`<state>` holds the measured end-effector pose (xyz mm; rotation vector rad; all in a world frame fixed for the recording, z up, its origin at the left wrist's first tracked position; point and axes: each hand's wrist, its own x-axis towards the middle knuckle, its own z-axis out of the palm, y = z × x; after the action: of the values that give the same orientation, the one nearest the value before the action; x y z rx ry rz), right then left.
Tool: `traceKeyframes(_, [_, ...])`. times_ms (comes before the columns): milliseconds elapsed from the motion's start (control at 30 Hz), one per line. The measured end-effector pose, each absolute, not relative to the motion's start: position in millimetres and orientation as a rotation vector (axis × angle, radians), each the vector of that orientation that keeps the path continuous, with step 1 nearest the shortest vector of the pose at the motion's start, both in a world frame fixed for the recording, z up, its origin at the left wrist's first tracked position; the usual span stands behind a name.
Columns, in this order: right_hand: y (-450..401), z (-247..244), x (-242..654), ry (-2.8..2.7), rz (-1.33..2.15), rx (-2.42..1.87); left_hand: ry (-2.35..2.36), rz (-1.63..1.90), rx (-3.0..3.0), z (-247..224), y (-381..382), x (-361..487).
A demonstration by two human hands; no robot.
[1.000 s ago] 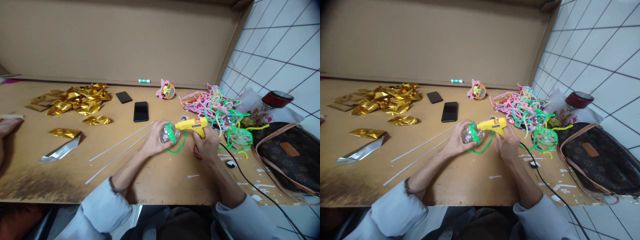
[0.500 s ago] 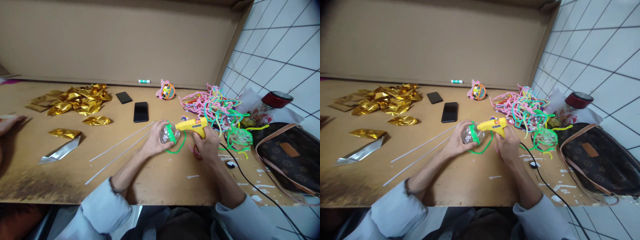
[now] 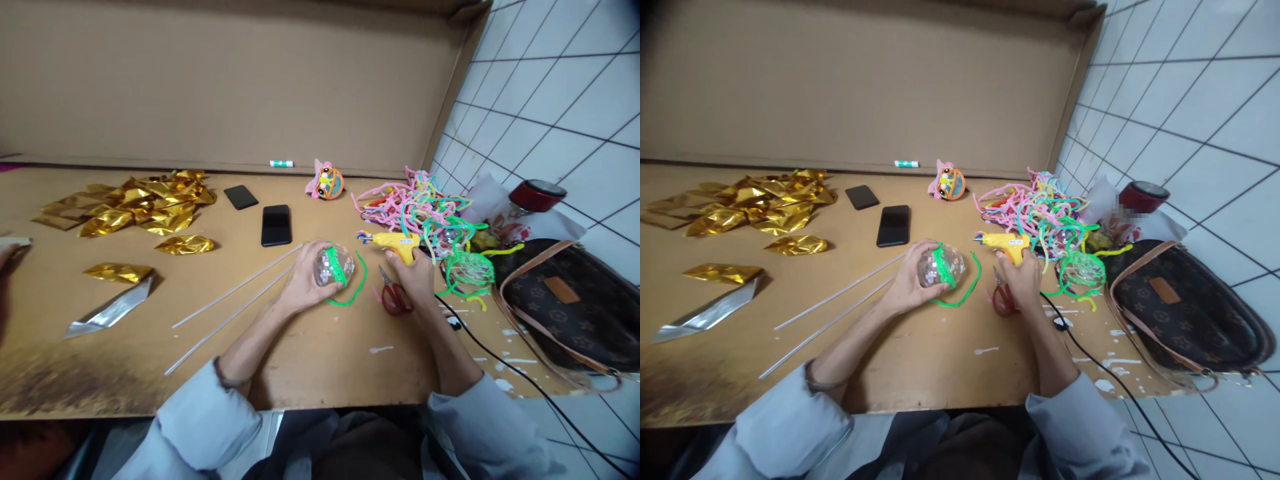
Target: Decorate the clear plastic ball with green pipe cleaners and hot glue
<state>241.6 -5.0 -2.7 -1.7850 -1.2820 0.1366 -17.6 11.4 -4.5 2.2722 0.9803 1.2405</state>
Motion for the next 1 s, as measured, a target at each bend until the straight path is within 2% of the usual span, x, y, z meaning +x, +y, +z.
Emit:
traceKeyframes(200, [2.6,-19.1,259.1,-1.326,0.019,-2.013,0.971,1.254,2.277,-5.3,11.8,-17.9])
traceKeyframes(467, [-4.9,2.4,245.8,-1.432,0.008,-2.464,0.971,1.251,2.257,-4.6,11.1,-17.6])
traceKeyframes(567, [-9.4,7.8,241.5,-1.499,-0.137,-2.527,0.986,1.242,2.238,-4.3,11.0,-18.0])
traceKeyframes(667, [-13.6,9.8,239.7,-1.613,-0.438,-2.404,1.000,1.240,2.209,-5.0,11.8,-18.3])
traceKeyframes(767, [-13.2,9.2,233.4,-1.884,-0.605,-2.088,1.002,1.243,2.198,-6.5,13.4,-18.4])
traceKeyframes(867, [-5.4,5.8,218.2,-2.255,-0.613,-1.780,0.995,1.261,2.193,-7.6,14.9,-18.3])
traceKeyframes(1000, [9.2,-1.8,198.4,-2.559,-0.561,-1.652,0.988,1.266,2.187,-6.9,15.6,-18.2])
